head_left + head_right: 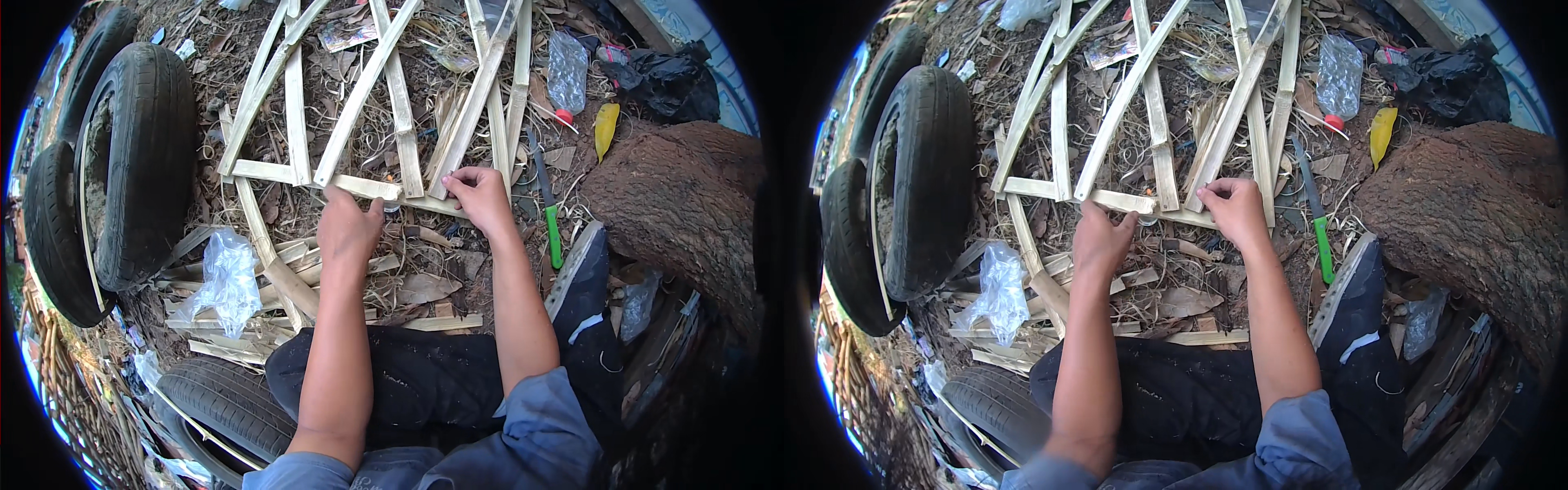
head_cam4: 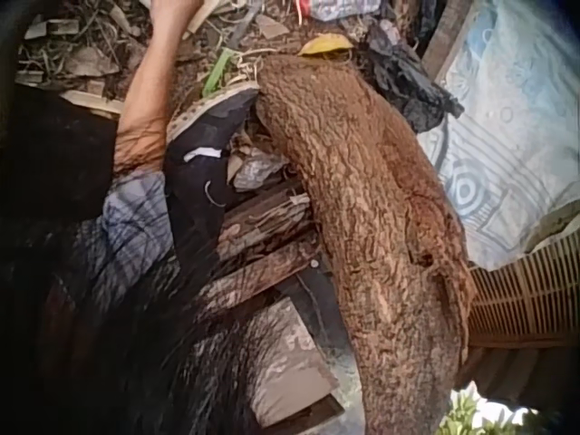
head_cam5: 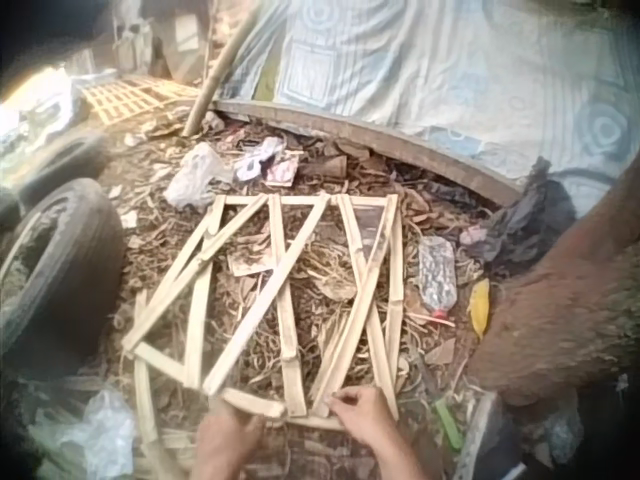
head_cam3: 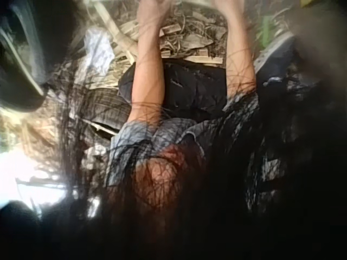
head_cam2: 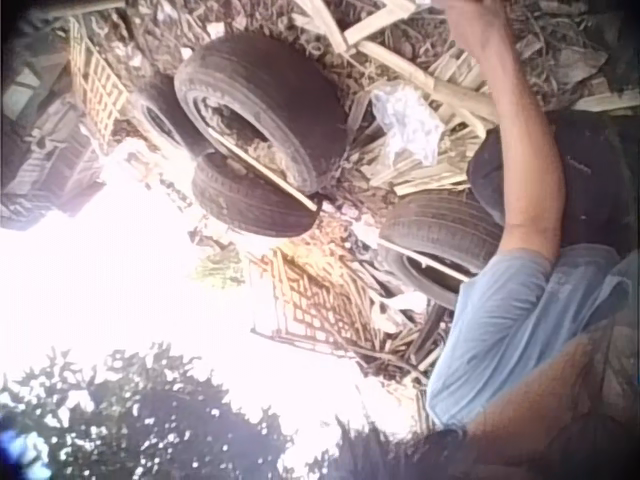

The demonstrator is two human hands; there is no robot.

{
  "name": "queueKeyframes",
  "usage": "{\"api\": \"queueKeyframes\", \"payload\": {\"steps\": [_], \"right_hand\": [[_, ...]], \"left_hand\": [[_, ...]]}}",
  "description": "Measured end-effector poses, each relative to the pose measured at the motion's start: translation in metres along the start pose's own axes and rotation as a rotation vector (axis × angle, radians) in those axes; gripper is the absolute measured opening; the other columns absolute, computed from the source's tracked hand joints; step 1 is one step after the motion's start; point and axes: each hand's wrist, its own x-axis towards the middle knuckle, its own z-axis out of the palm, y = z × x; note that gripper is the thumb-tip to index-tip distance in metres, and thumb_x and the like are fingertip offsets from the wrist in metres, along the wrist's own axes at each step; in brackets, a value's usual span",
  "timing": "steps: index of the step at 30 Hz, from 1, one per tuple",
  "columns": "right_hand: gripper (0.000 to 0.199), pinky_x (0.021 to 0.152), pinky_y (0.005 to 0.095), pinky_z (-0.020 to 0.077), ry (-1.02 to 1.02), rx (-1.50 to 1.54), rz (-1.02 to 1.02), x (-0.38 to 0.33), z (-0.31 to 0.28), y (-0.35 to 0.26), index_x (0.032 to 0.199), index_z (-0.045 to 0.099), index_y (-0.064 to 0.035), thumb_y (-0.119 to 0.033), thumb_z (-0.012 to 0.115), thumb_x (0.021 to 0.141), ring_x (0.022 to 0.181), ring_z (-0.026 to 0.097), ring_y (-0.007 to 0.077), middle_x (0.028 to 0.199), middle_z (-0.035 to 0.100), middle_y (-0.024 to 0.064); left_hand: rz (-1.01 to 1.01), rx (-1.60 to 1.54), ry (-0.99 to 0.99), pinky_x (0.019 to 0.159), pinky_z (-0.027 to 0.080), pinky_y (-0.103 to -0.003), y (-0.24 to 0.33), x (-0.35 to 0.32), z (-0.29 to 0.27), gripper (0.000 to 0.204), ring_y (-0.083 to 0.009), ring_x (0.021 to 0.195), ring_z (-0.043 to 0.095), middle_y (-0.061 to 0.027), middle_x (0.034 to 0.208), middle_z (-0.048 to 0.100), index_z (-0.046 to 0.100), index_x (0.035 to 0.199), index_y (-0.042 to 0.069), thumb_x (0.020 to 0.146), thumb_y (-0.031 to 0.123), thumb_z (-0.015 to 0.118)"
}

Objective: The person aligns thin wooden strips to form a lattice frame and uses a wooden mallet to tap them together on the ground.

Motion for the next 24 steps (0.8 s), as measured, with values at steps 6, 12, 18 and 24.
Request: {"api": "queueKeyframes", "payload": {"steps": [6, 12, 18, 24], "right_hand": [[0.019, 0.057, 0.0257, 0.0460, 0.031, 0.131, -0.184, -0.006, 0.002, 0.002, 0.083, 0.073, 0.0042, -0.014, 0.075, 0.085, 0.061, 0.059, 0.0073, 0.067, 0.069, 0.0048], [0.013, 0.057, 0.0207, 0.0430, 0.082, 0.325, -0.296, -0.031, -0.007, -0.038, 0.083, 0.069, 0.0030, -0.008, 0.072, 0.089, 0.064, 0.057, 0.0033, 0.072, 0.066, -0.0006], [0.007, 0.063, 0.0201, 0.0454, 0.142, 0.432, -0.307, -0.073, -0.037, -0.104, 0.086, 0.070, 0.0014, -0.004, 0.072, 0.089, 0.068, 0.059, 0.0040, 0.077, 0.068, 0.0001], [0.003, 0.071, 0.0207, 0.0474, 0.168, 0.544, -0.467, -0.141, -0.028, -0.136, 0.089, 0.069, 0.0046, 0.001, 0.070, 0.089, 0.080, 0.062, 0.0083, 0.086, 0.067, 0.0061]], "left_hand": [[-0.253, -1.403, -0.240, 0.086, 0.058, -0.040, -0.022, 0.031, 0.026, 0.038, -0.0270, 0.099, 0.068, -0.0160, 0.113, 0.065, 0.048, 0.124, -0.002, 0.100, 0.026, 0.060], [0.006, -1.576, -0.001, 0.084, 0.060, -0.041, -0.013, 0.024, 0.026, 0.031, -0.0286, 0.099, 0.069, -0.0199, 0.111, 0.067, 0.053, 0.122, 0.001, 0.101, 0.024, 0.058], [0.299, -1.697, -0.050, 0.080, 0.062, -0.041, 0.006, -0.018, -0.025, 0.029, -0.0298, 0.088, 0.072, -0.0217, 0.096, 0.070, 0.055, 0.120, -0.004, 0.101, 0.017, 0.057], [0.366, -1.792, -0.059, 0.083, 0.057, -0.048, -0.010, -0.068, -0.047, 0.030, -0.0295, 0.081, 0.069, -0.0174, 0.089, 0.069, 0.055, 0.119, 0.001, 0.097, 0.019, 0.062]]}}
